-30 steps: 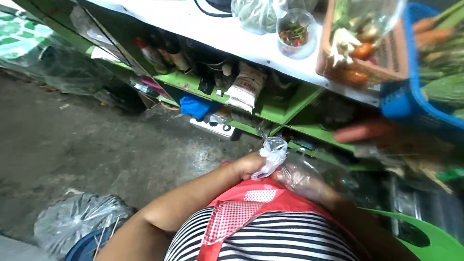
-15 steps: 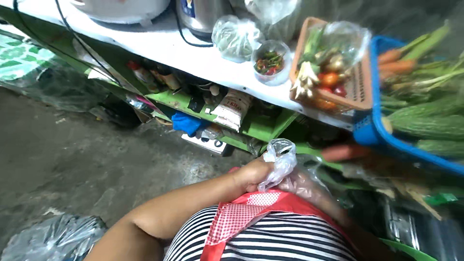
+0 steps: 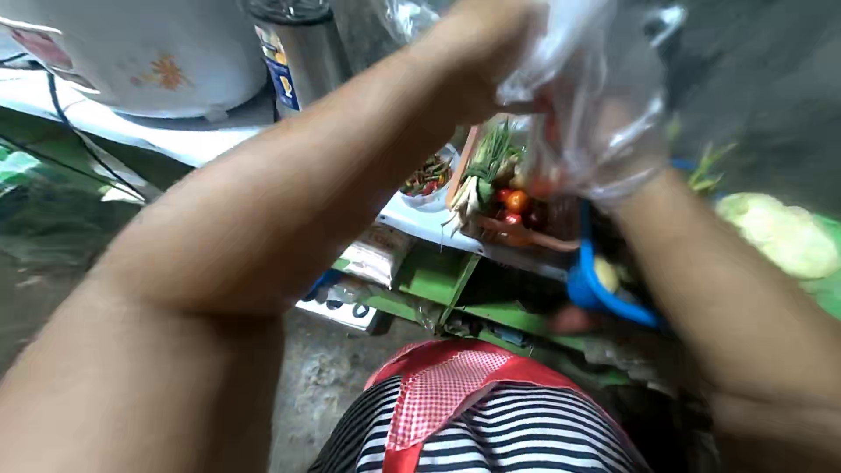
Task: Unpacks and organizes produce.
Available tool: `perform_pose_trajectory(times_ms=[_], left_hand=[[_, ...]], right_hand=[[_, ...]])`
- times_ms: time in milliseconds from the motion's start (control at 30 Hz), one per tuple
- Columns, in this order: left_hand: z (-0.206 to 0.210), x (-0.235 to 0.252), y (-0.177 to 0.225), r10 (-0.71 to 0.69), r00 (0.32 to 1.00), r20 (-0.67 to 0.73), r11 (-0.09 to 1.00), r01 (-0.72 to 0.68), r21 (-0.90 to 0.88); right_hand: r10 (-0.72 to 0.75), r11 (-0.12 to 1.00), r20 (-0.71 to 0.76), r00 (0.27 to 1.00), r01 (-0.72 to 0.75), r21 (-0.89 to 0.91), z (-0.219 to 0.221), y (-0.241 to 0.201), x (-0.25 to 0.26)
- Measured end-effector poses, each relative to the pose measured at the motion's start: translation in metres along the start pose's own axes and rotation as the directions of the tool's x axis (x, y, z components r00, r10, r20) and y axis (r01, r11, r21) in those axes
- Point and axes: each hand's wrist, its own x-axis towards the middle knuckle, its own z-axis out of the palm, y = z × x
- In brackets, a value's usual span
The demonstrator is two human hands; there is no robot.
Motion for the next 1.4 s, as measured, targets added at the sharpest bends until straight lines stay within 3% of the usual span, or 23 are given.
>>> perform_pose_trajectory(times_ms=[33,100,200,233,300,400,467,567,667,733,800,867,933,1000,1133,1200,1267,1333,1400], left_hand=[[0.002,0.009,-0.003,-0.029,0.997,-0.067,0.988,0.039,0.151],[0.001,0.021,-0.014,-0.074,0.989,-0.130,0.857,0.130,0.498],[-0.008,0.044,-0.036,-0.126,0.988,-0.084,0.689,0.148,0.709],[-0.011,0.051,-0.038,-0.121,0.991,-0.064,0.666,0.129,0.734],[-0.015,0.061,-0.036,-0.101,0.995,-0.027,0.660,0.087,0.746],[-0.014,0.071,-0.028,-0.090,0.996,0.022,0.678,0.045,0.734],[-0.013,0.077,-0.020,-0.068,0.995,0.067,0.680,-0.003,0.733],[-0.013,0.086,-0.008,-0.035,0.990,0.137,0.665,-0.079,0.743],[-0.009,0.097,0.006,-0.052,0.979,0.197,0.544,-0.138,0.828],[-0.002,0.102,0.015,-0.035,0.970,0.239,0.443,-0.199,0.874],[0.009,0.101,0.022,0.016,0.964,0.265,0.386,-0.250,0.888],[0.017,0.101,0.025,0.045,0.948,0.314,0.404,-0.304,0.862],[0.022,0.101,0.029,0.094,0.917,0.388,0.493,-0.382,0.782],[0.026,0.098,0.030,0.180,0.896,0.406,0.583,-0.430,0.689],[0.010,0.102,0.023,0.203,0.906,0.371,0.718,-0.396,0.573],[-0.010,0.108,0.010,0.136,0.913,0.386,0.816,-0.324,0.478],[-0.028,0.101,-0.004,-0.041,0.894,0.446,0.883,-0.176,0.434],[-0.039,0.097,-0.023,-0.158,0.865,0.477,0.869,-0.108,0.484],[-0.045,0.102,-0.037,-0.162,0.883,0.441,0.811,-0.135,0.569]], right_hand=[[0.102,0.993,0.005,0.995,-0.103,0.060,-0.012,0.010,0.010],[0.166,0.979,0.074,0.983,-0.173,0.108,-0.037,0.030,0.016],[0.060,0.998,0.355,0.933,-0.054,-0.027,-0.058,0.042,0.015],[0.108,0.990,0.358,0.927,-0.069,-0.121,-0.056,0.036,0.014],[0.224,0.936,0.188,0.956,-0.157,-0.314,-0.051,0.026,0.007],[0.213,0.704,0.049,0.976,-0.119,-0.700,-0.061,0.034,-0.007],[0.241,0.423,0.105,0.965,-0.007,-0.906,-0.082,0.024,0.010],[0.396,0.045,0.028,0.918,0.011,-0.999,-0.089,-0.003,0.011],[0.398,-0.138,-0.159,0.904,-0.112,-0.984,-0.096,-0.026,0.008],[0.200,-0.095,-0.272,0.941,-0.258,-0.961,-0.085,-0.050,0.004],[-0.009,0.092,-0.398,0.917,-0.396,-0.914,-0.061,-0.072,0.004],[-0.111,0.329,-0.416,0.903,-0.361,-0.873,-0.048,-0.078,0.007],[-0.057,0.577,-0.388,0.920,-0.287,-0.765,-0.029,-0.072,0.011],[0.029,0.640,-0.428,0.903,-0.345,-0.686,-0.012,-0.057,0.017],[-0.026,0.746,-0.521,0.853,-0.330,-0.578,-0.010,-0.039,0.029],[-0.056,0.825,-0.510,0.858,-0.248,-0.508,-0.013,-0.041,0.031],[-0.088,0.895,-0.495,0.865,-0.150,-0.421,-0.015,-0.043,0.031],[-0.108,0.934,-0.495,0.862,-0.083,-0.348,-0.018,-0.045,0.031],[-0.100,0.941,-0.515,0.852,-0.087,-0.326,-0.026,-0.044,0.029]])
